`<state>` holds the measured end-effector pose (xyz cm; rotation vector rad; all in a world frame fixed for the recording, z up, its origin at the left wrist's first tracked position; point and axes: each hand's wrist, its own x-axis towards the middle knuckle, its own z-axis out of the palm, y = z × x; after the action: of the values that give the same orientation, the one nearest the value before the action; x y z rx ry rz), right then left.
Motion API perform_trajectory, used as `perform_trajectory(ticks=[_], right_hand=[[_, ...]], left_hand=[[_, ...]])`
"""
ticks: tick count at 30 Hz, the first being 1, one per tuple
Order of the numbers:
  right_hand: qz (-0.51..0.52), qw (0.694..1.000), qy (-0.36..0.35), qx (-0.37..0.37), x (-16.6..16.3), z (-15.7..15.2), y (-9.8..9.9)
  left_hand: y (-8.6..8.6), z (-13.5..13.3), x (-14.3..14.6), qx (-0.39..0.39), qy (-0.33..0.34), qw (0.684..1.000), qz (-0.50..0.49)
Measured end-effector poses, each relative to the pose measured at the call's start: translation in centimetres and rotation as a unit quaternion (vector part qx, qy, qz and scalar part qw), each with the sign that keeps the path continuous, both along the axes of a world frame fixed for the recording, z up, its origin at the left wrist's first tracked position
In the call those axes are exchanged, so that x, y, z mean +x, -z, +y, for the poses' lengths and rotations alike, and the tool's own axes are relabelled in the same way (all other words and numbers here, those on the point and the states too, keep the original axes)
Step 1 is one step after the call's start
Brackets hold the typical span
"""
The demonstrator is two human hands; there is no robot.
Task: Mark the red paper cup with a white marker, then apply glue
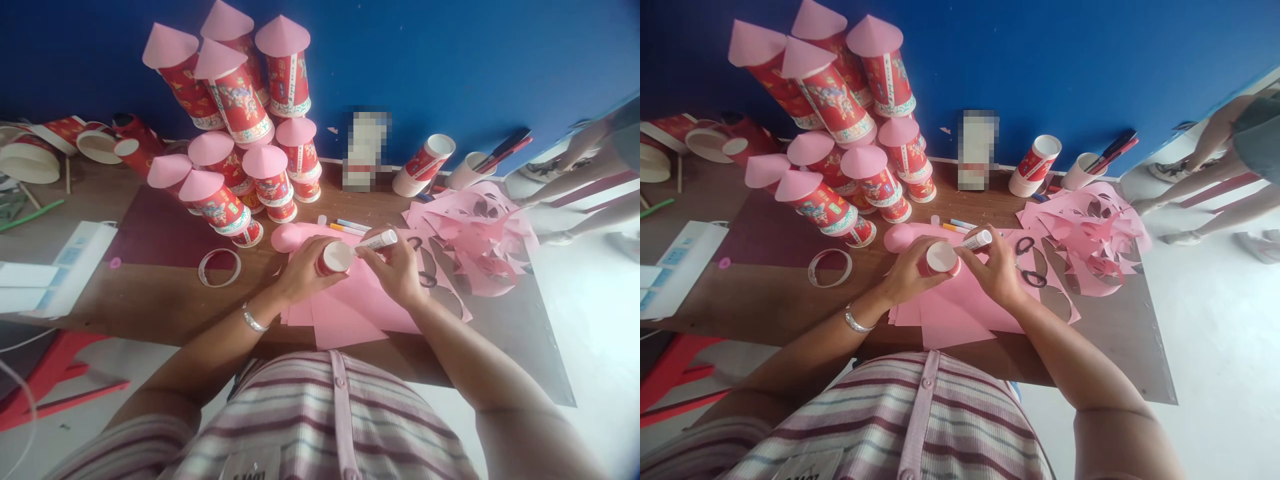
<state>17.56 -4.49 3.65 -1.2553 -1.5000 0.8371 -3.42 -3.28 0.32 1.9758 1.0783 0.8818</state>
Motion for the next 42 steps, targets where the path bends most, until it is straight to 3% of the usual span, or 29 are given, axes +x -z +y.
perform_trajectory(ticks=[6, 15, 23, 34, 42], right_hand=[[-0.054, 0.998, 0.012, 0.018, -0.1, 0.1, 0.0], [-0.040, 0.999, 0.030, -0.010, 0.1, 0.2, 0.1], [-0.068, 0.998, 0.000, 0.016, -0.4, 0.7, -0.6], [-0.059, 0.997, 0.013, -0.043, 0.2, 1.4, -0.7], [-0.112, 0.993, -0.027, -0.005, -0.1, 1.9, -1.4]], left_hand=[[0.2, 0.1, -0.1, 0.004, 0.004, 1.000, -0.002], [0.4, 0.2, -0.2, 0.018, 0.012, 1.000, -0.013], [0.4, 0.2, -0.1, 0.016, 0.012, 1.000, -0.010], [0.4, 0.3, -0.3, 0.017, 0.023, 0.999, -0.019], [-0.2, 0.5, -0.3, -0.010, 0.034, 0.999, -0.012]])
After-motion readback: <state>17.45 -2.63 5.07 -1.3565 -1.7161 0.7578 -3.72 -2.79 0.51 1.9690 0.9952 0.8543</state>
